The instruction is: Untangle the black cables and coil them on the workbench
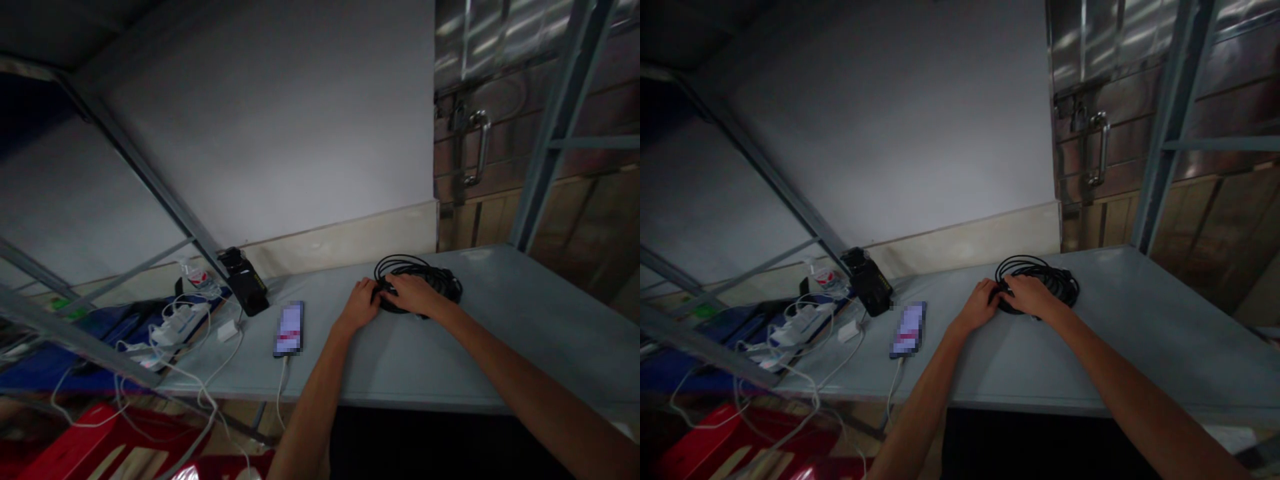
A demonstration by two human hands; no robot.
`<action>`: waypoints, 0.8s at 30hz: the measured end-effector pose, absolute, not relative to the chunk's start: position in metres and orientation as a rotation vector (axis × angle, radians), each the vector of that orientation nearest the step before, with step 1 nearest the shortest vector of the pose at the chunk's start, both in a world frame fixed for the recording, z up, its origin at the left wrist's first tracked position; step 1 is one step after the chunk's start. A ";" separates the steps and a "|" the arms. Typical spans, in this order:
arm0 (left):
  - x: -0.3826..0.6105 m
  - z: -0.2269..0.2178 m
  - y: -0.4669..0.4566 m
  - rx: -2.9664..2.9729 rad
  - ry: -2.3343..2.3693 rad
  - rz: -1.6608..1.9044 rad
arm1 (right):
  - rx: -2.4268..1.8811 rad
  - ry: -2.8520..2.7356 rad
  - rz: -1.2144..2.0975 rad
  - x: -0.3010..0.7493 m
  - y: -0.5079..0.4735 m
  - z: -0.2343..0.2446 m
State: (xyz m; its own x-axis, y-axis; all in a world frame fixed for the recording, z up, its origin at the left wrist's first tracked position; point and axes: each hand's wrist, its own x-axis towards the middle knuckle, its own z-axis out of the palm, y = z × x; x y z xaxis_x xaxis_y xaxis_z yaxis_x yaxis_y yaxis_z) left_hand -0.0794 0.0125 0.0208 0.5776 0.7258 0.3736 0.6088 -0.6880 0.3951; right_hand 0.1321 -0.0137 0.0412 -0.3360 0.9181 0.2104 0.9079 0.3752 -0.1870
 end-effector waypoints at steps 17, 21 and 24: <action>-0.080 0.018 0.016 2.574 1.111 0.754 | -1.616 -2.375 0.033 0.133 -0.012 0.040; -0.080 0.019 0.015 2.580 1.090 0.761 | -1.615 -2.380 0.035 0.133 -0.012 0.041; -0.080 0.019 0.015 2.591 1.077 0.764 | -1.631 -2.382 0.055 0.132 -0.013 0.041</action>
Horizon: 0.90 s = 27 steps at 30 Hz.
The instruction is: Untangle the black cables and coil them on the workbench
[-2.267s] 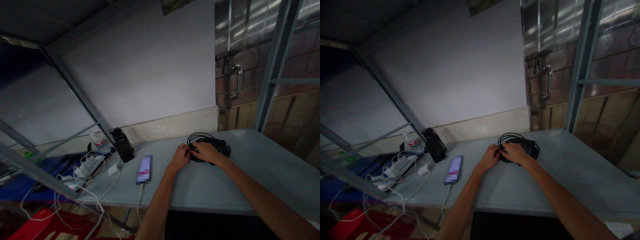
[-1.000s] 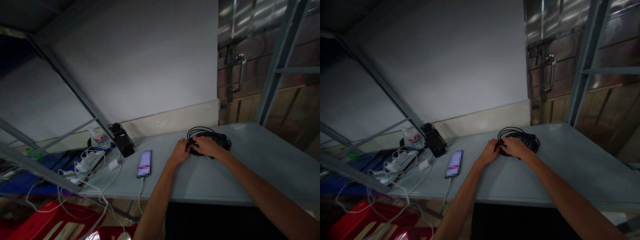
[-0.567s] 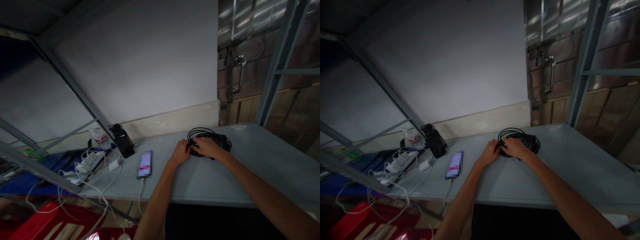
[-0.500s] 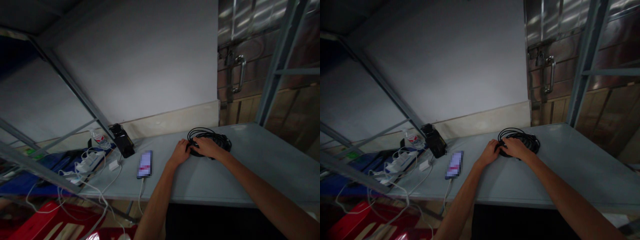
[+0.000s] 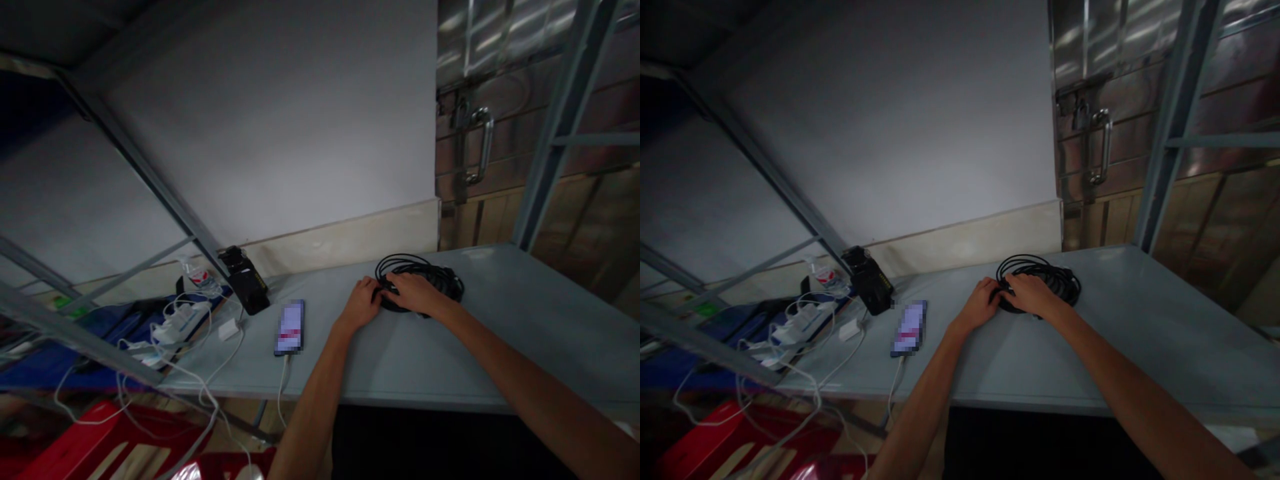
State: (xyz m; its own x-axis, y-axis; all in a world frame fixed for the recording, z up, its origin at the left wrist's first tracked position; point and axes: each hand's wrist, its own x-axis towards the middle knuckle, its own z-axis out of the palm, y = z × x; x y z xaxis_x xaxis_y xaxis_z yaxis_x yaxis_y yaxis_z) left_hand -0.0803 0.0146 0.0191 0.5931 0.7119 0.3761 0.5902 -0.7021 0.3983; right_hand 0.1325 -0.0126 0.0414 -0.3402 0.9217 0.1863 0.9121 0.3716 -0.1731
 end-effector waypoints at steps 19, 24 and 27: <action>-0.080 0.024 0.010 2.648 1.089 0.682 | -1.620 -2.377 0.049 0.132 -0.014 0.045; -0.080 0.027 0.008 2.677 1.077 0.636 | -1.620 -2.367 0.031 0.133 -0.013 0.042; -0.081 0.028 0.008 2.698 1.063 0.629 | -1.617 -2.364 0.026 0.133 -0.012 0.040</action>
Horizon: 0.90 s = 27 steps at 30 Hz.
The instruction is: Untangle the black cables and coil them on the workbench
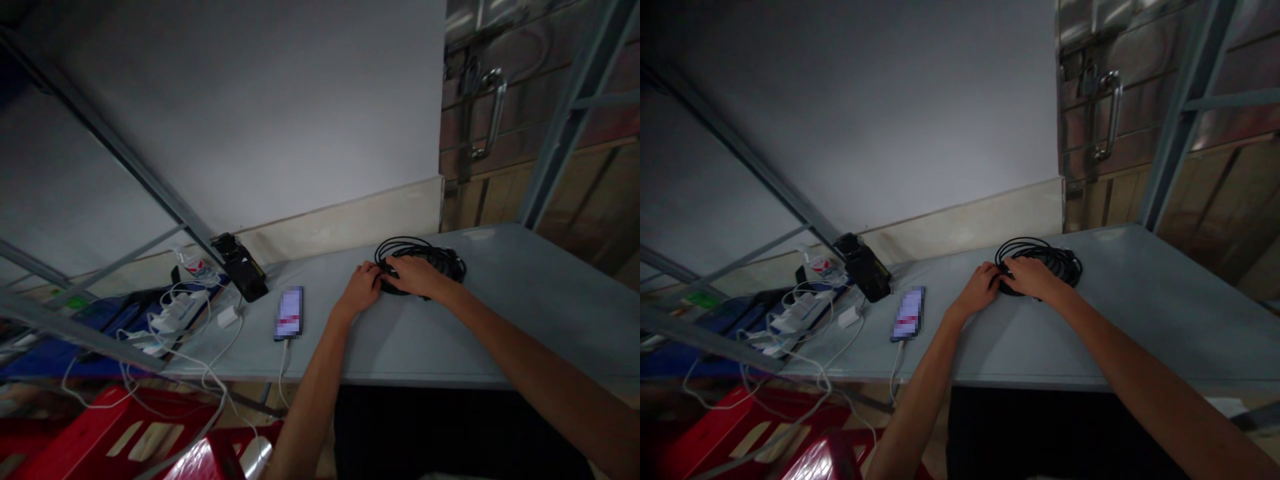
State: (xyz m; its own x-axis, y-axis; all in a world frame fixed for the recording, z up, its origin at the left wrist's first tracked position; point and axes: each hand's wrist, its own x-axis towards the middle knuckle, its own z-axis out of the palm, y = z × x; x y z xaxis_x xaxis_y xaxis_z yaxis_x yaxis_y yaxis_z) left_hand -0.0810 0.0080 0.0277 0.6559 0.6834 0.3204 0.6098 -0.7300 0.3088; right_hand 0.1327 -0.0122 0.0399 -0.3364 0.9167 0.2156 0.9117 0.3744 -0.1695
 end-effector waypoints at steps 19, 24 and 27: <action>-0.079 0.023 0.012 2.651 1.131 0.670 | -1.674 -2.341 0.004 0.130 -0.016 0.047; -0.079 0.022 0.011 2.642 1.136 0.691 | -1.735 -2.268 -0.021 0.127 -0.017 0.051; -0.079 0.022 0.010 2.640 1.117 0.713 | -1.758 -2.164 -0.027 0.126 -0.017 0.055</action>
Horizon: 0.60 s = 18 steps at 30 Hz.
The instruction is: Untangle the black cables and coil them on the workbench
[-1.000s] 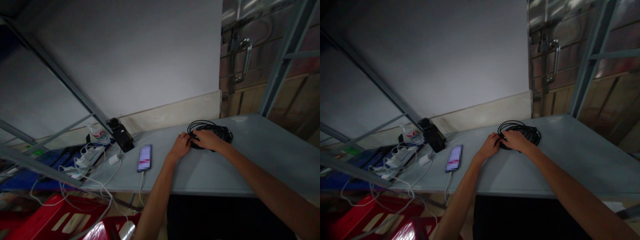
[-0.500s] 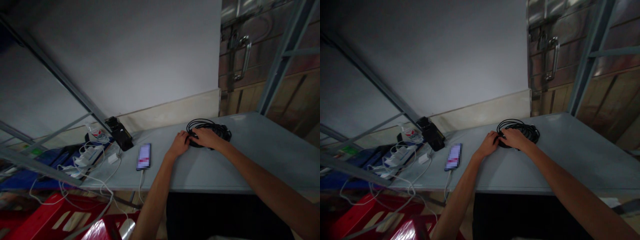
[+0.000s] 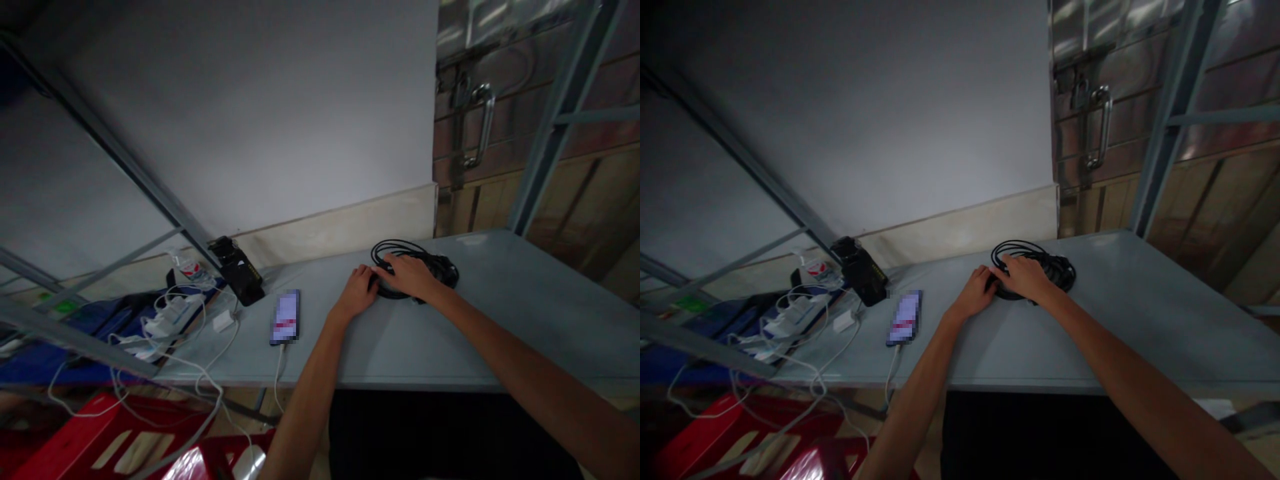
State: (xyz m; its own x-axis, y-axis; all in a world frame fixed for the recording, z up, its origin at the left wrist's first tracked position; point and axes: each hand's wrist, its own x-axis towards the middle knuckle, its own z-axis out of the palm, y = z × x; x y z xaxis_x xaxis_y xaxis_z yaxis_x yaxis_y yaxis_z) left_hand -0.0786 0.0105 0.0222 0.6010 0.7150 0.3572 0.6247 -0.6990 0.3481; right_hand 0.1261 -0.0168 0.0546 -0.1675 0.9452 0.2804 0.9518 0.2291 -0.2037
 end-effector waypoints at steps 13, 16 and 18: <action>-0.080 0.021 0.008 2.588 1.068 0.778 | -1.428 -1.619 0.004 0.132 -0.016 0.065; -0.080 0.023 0.006 2.574 1.062 0.778 | -1.363 -1.566 -0.052 0.130 -0.023 0.067; -0.081 0.025 0.005 2.566 1.062 0.771 | -1.347 -1.530 -0.078 0.130 -0.026 0.069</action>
State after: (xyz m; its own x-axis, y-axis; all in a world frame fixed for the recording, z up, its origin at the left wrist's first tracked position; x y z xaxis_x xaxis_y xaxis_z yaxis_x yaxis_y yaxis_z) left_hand -0.0806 0.0054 0.0245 0.5924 0.7138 0.3735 0.5764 -0.6994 0.4226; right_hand 0.1301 -0.0262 0.0689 0.1807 0.6850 0.7058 0.7535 0.3648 -0.5470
